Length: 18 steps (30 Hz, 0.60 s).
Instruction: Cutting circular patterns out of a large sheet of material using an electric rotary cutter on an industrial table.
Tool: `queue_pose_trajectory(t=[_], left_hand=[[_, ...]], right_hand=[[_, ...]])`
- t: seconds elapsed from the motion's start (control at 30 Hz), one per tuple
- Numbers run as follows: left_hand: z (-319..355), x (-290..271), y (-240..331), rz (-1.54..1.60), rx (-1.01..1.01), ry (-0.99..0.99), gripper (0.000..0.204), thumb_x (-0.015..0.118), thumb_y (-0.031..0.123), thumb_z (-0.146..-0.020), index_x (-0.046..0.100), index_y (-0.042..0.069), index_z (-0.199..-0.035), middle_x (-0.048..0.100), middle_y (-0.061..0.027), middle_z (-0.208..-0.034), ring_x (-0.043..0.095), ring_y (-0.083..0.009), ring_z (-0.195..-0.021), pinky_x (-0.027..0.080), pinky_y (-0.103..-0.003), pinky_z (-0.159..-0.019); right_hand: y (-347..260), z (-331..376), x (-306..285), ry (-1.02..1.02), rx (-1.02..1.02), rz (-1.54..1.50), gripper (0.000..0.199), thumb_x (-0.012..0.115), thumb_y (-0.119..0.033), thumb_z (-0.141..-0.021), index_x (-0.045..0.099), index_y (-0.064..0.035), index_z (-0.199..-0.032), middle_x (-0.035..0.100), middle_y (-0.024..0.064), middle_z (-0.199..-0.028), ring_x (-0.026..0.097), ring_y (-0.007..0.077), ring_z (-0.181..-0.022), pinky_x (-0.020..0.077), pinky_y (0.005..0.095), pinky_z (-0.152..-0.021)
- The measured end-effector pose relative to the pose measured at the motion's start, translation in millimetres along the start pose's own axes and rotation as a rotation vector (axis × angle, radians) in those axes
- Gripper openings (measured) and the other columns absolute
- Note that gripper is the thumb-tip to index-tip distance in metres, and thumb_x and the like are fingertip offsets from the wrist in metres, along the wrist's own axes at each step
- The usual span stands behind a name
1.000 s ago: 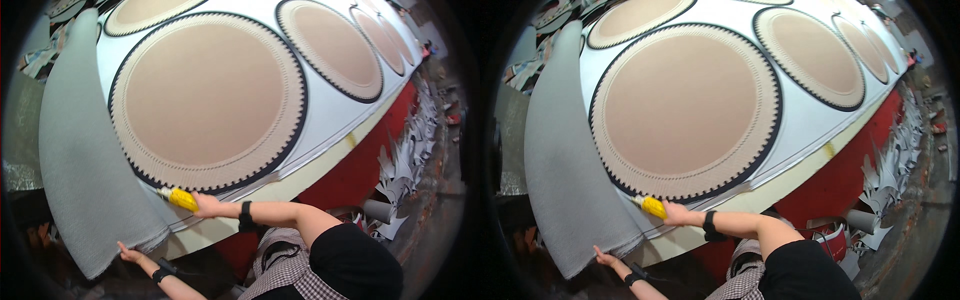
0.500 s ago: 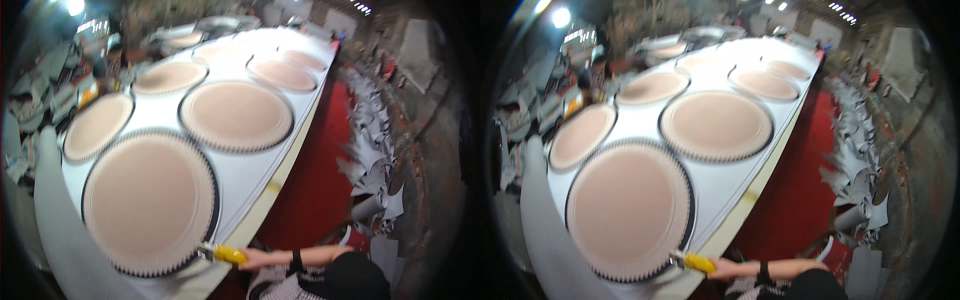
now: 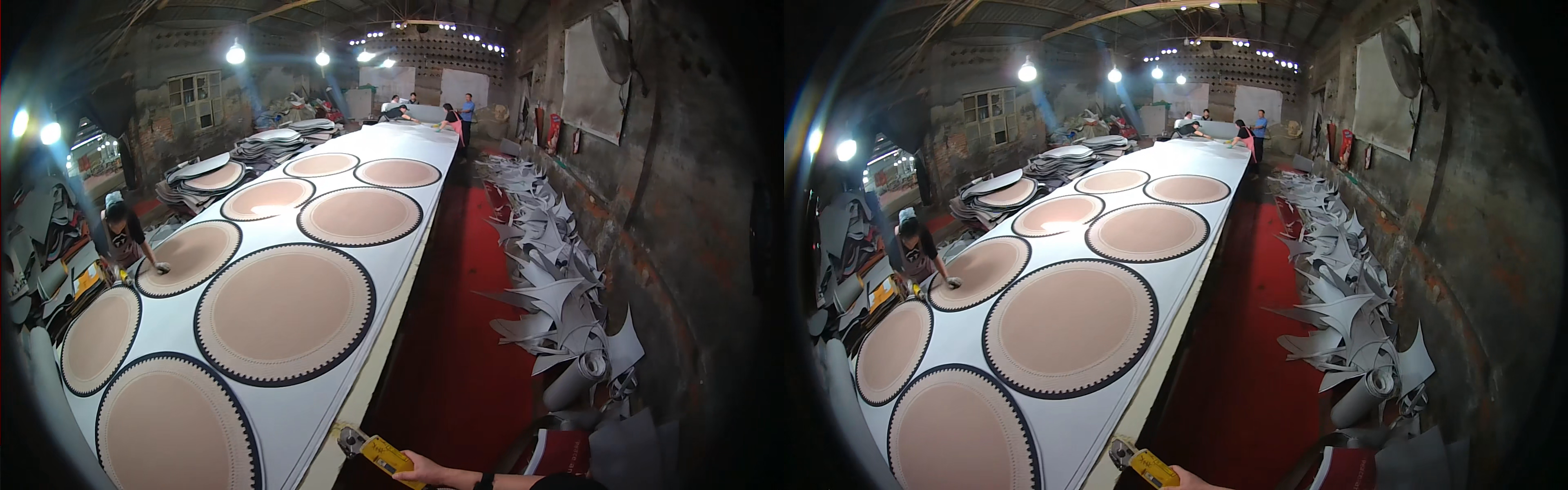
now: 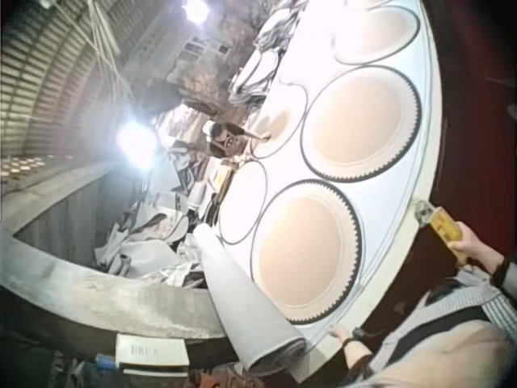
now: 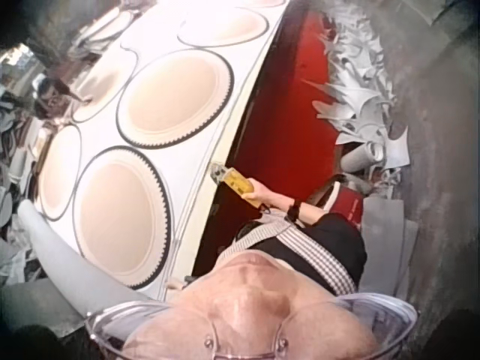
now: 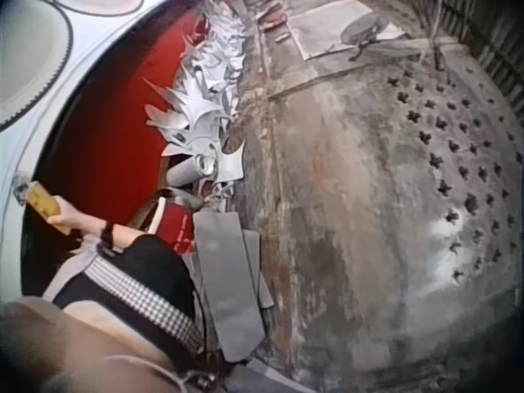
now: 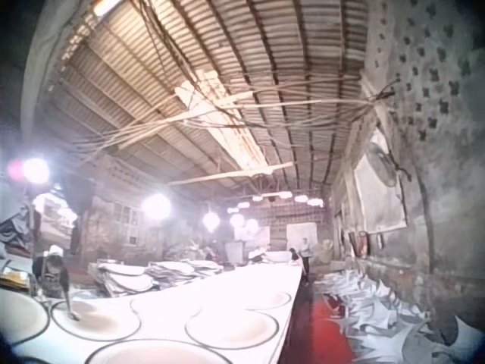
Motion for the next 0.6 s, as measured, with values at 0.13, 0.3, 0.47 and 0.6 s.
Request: queue_pose_trajectory(t=[0.13, 0.3, 0.47, 0.6], left_hand=[[41.7, 66.5, -20.3, -0.108, -0.062, -0.171, 0.028, 0.062, 0.02, -0.074, 0.053, -0.007, -0.073, 0.056, -0.0126, -0.061, 0.057, -0.0206, -0.059, 0.047, -0.032, -0.056], [125.0, 100.1, -59.3, -0.253, -0.187, -0.356, 0.025, 0.061, 0.017, -0.074, 0.052, -0.006, -0.074, 0.056, -0.0125, -0.06, 0.058, -0.0209, -0.059, 0.047, -0.032, -0.055], [115.2, 134.6, -1.8, -0.636, 0.055, -0.492, 0.013, 0.058, 0.006, -0.07, 0.05, -0.001, -0.078, 0.054, -0.0115, -0.061, 0.056, -0.0213, -0.058, 0.045, -0.036, -0.051], [143.4, 304.6, 107.0, -1.29, 0.551, -0.725, 0.024, 0.068, 0.019, -0.069, 0.057, 0.004, -0.084, 0.06, -0.0164, -0.078, 0.059, -0.0348, -0.077, 0.047, -0.042, -0.069]], right_hand=[[-15.6, 6.0, -90.3, 0.058, 0.042, -0.055, 0.072, 0.071, -0.034, -0.074, 0.036, 0.0029, -0.124, 0.051, 0.0142, -0.113, 0.05, 0.0197, -0.105, 0.0408, 0.0308, -0.088], [-2.3, 1.8, -185.6, 0.232, -0.053, -0.017, 0.073, 0.072, -0.032, -0.072, 0.035, 0.0045, -0.124, 0.051, 0.0156, -0.112, 0.052, 0.0209, -0.103, 0.0422, 0.0318, -0.087], [-23.9, -6.4, -254.0, 0.365, -0.096, -0.055, 0.064, 0.073, -0.022, -0.072, 0.038, 0.0031, -0.12, 0.053, 0.0136, -0.107, 0.053, 0.0194, -0.099, 0.0453, 0.0323, -0.084], [-16.1, -27.2, -300.3, 0.463, -0.074, -0.086, 0.062, 0.072, -0.019, -0.072, 0.037, 0.0031, -0.119, 0.054, 0.0145, -0.107, 0.055, 0.0219, -0.097, 0.0461, 0.0327, -0.083]])
Point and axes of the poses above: each hand's wrist, its own z-axis away from the middle knuckle, its own x-axis out of the palm, y = z × x, the point moved 6 cm from there along -z, towards the middle knuckle
